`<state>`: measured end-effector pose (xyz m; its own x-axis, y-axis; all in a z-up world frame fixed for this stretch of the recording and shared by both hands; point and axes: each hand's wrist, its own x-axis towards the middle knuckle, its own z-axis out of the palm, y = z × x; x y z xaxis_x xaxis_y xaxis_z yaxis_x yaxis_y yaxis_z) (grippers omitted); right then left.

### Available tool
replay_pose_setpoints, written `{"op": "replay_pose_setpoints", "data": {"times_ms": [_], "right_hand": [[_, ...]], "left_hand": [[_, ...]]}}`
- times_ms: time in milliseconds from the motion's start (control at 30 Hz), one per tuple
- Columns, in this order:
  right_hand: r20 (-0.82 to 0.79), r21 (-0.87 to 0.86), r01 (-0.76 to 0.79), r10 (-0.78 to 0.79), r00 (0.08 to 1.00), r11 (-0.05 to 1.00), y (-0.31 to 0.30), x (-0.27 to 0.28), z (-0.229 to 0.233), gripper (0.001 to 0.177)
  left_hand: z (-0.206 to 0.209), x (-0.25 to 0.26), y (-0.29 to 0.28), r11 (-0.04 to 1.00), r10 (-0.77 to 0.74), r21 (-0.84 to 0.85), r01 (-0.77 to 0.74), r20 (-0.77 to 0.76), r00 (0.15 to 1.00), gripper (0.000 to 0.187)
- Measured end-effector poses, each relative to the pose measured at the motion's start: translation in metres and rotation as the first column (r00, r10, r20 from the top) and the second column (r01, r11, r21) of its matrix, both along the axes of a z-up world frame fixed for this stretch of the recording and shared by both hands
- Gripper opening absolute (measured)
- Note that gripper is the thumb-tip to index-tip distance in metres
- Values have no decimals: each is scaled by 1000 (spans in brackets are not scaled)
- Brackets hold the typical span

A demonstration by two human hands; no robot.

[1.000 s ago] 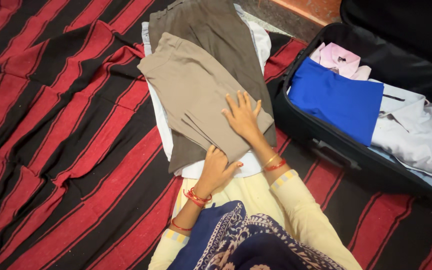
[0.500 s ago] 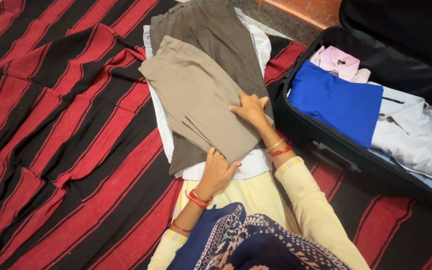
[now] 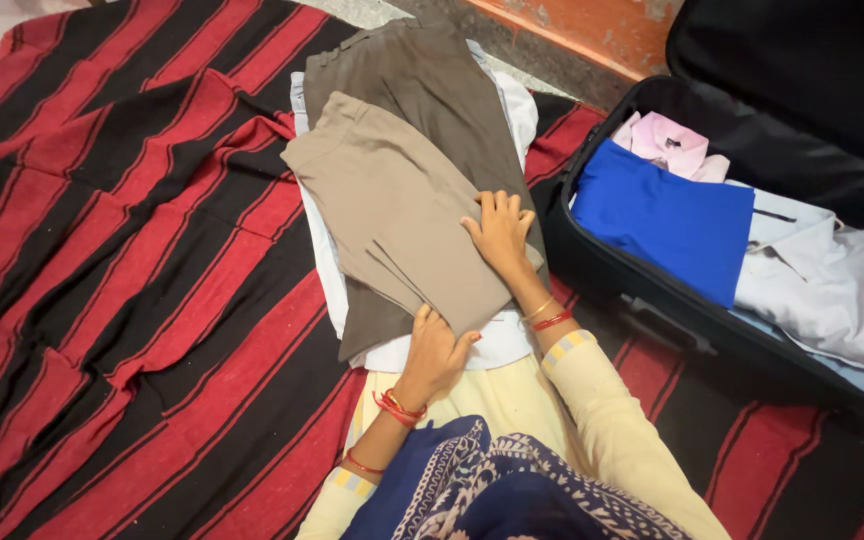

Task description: The person folds several pairs of trousers and a shirt by hand and places them into an open suitcase.

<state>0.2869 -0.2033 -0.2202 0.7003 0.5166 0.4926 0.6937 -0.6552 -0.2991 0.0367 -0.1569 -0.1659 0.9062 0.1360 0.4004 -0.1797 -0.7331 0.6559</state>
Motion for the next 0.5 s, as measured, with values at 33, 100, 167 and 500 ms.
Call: {"op": "replay_pose_setpoints", "data": {"times_ms": [33,100,167,500], "right_hand": [[-21,23,7,-6,1000,1000,-3,-3,0,49],[-56,68,11,-8,998,998,-8,-7,1,50],[-82,66,59,-53,995,996,-14,-11,1,52],[-300,175,220,-161,940,960,-58,-34,-16,63]], "left_hand": [[-1,0,0,1000,-2,-1,2,-14,1000,37],[-3,2,0,1000,20,4,-20,-12,1000,35],[-5,1,-1,998,59,-14,-59,-18,998,32],[-2,-5,-2,936,313,58,-346,306,899,51]]}}
